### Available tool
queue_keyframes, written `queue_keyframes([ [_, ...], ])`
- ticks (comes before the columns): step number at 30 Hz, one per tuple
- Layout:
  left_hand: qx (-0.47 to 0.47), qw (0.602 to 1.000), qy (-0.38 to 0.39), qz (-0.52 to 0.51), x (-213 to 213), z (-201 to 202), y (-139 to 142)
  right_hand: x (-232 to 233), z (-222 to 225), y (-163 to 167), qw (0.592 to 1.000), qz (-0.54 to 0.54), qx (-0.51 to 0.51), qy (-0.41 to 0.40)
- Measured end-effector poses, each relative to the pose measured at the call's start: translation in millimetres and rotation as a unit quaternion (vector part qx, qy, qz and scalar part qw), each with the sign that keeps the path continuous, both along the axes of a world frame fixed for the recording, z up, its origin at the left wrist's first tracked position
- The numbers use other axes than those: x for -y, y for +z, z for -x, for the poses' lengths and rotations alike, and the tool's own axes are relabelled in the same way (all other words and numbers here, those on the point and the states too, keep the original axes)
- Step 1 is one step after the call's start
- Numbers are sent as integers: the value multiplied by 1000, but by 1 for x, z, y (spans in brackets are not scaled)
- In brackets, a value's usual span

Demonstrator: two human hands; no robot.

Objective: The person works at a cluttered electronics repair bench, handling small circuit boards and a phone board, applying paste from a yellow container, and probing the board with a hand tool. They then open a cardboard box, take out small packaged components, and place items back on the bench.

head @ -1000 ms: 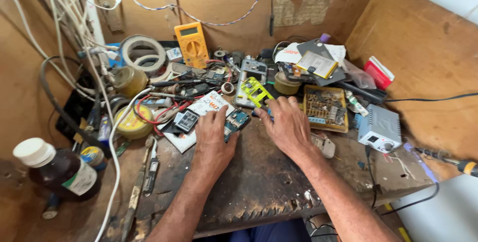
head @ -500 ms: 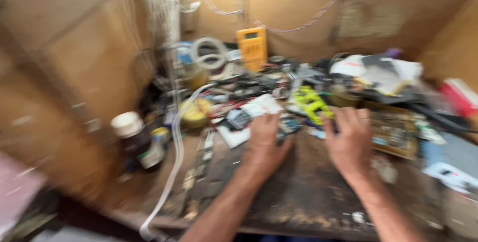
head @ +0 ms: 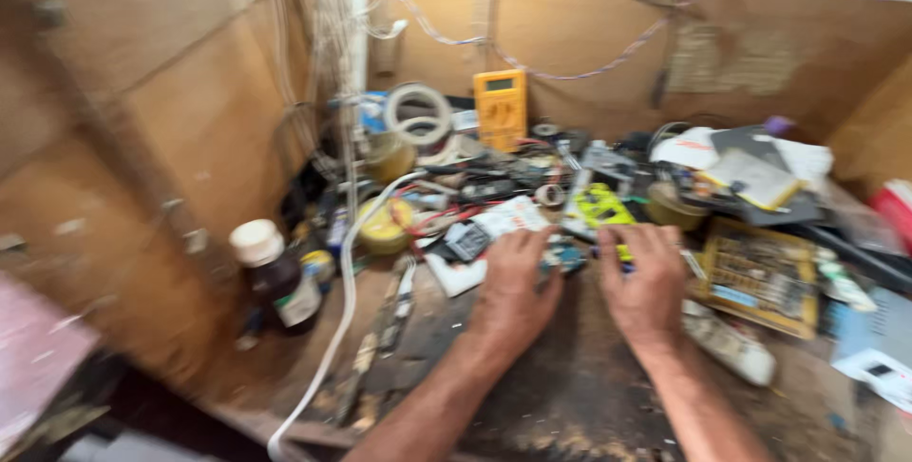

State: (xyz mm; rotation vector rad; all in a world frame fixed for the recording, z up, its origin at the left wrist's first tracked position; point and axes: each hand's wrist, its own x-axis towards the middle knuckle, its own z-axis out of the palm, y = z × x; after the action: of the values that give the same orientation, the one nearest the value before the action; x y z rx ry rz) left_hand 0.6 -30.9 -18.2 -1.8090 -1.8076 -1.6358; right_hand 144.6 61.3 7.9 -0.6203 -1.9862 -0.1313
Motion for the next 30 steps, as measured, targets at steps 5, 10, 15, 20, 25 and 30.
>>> queue_keyframes([
  [5,10,999,-22,-32,-17,5,19,7,3,6,1000,15,-4,-17],
  [10,37,995,-41,-81,-34,6,20,2,0,0,999,15,-16,-27],
  [15,85,982,-24,-167,-49,4,8,-17,-23,-16,990,36,-48,-130],
  [20,63,991,-9,-115,-50,8,4,-63,-42,-23,966,194,-74,-155],
  [25,35,995,2,-96,-52,5,6,-91,-42,-30,980,160,-16,-119],
  [30,55,994,-19,-89,-54,6,4,-99,-27,-23,908,276,-48,-313],
])
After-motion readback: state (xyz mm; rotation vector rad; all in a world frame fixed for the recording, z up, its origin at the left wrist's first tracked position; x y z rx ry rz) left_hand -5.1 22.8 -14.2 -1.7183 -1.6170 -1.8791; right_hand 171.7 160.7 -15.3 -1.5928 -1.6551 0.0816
